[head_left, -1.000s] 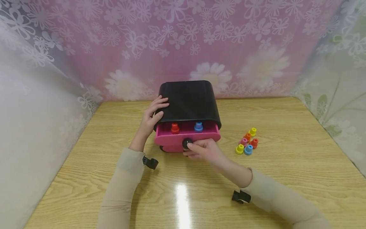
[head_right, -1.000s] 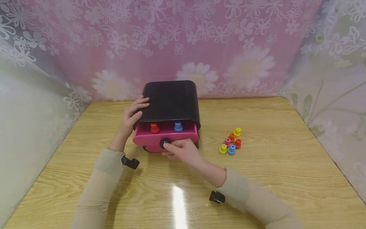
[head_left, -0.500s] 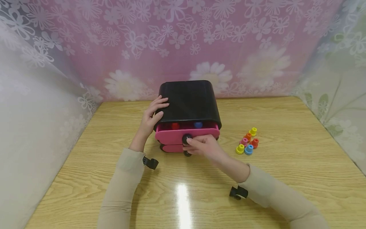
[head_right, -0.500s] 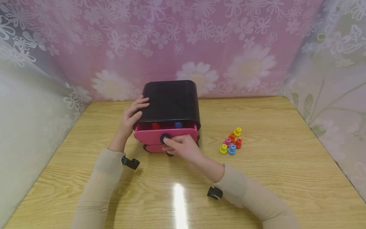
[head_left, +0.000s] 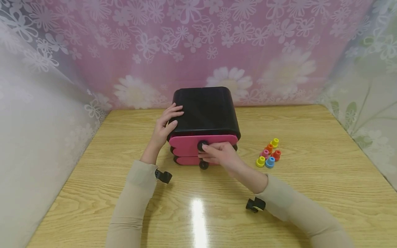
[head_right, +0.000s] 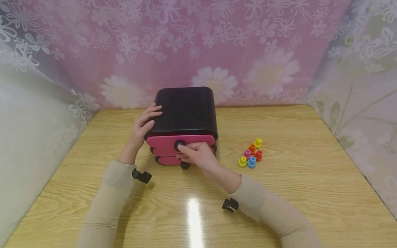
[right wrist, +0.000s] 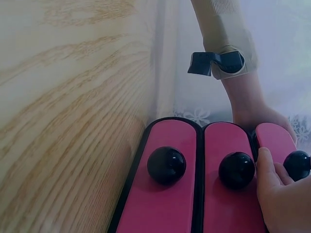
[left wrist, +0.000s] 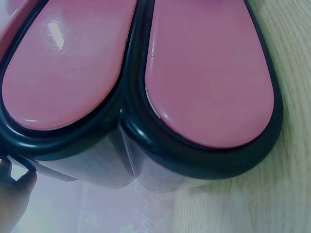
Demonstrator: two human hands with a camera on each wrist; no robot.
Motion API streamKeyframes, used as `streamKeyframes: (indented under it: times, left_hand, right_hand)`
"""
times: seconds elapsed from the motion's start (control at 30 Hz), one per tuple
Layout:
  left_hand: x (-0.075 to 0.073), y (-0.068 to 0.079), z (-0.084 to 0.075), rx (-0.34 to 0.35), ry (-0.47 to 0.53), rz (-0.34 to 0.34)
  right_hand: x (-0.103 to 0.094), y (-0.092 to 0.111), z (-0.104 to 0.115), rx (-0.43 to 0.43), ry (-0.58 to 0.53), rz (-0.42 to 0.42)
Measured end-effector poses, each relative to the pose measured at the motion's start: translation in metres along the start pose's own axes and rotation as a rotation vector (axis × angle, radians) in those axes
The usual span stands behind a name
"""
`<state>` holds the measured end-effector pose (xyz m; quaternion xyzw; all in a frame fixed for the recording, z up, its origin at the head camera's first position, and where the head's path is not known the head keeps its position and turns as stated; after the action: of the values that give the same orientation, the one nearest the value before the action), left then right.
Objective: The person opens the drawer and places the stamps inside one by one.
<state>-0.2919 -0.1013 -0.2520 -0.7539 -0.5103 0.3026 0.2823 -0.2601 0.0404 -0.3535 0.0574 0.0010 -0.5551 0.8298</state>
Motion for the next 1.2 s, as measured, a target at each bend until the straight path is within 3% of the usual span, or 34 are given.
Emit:
streamKeyframes:
  times: [0.63, 0.97, 1.2]
  left_hand:
    - [-0.001, 0.000, -0.002, 0.003, -0.003, -0.005]
    - [0.001, -0.001, -0.001, -0.011, -0.004, 0.008]
    - [0.000, 0.000, -0.001, -0.007, 0.001, 0.003]
  right_hand:
    - [-0.001, -0.007, 0.003, -0.034, -0.033, -0.027]
    - [-0.001, -0.002, -0.005, 0.018, -0.034, -0.003]
    - [-0.002, 0.005, -0.011, 0.026, 0.028, 0.025]
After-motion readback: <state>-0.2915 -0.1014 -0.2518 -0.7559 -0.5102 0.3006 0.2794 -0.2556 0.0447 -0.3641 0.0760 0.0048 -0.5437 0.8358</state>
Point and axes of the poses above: each hand's wrist, its own y-axis away from the middle knuckle, its own x-axis out of the palm, z = x × y, the point moved 10 cm from there along -y, towards the middle knuckle, and after that the axes turned 7 degrees about y, right-handed, at the moved point
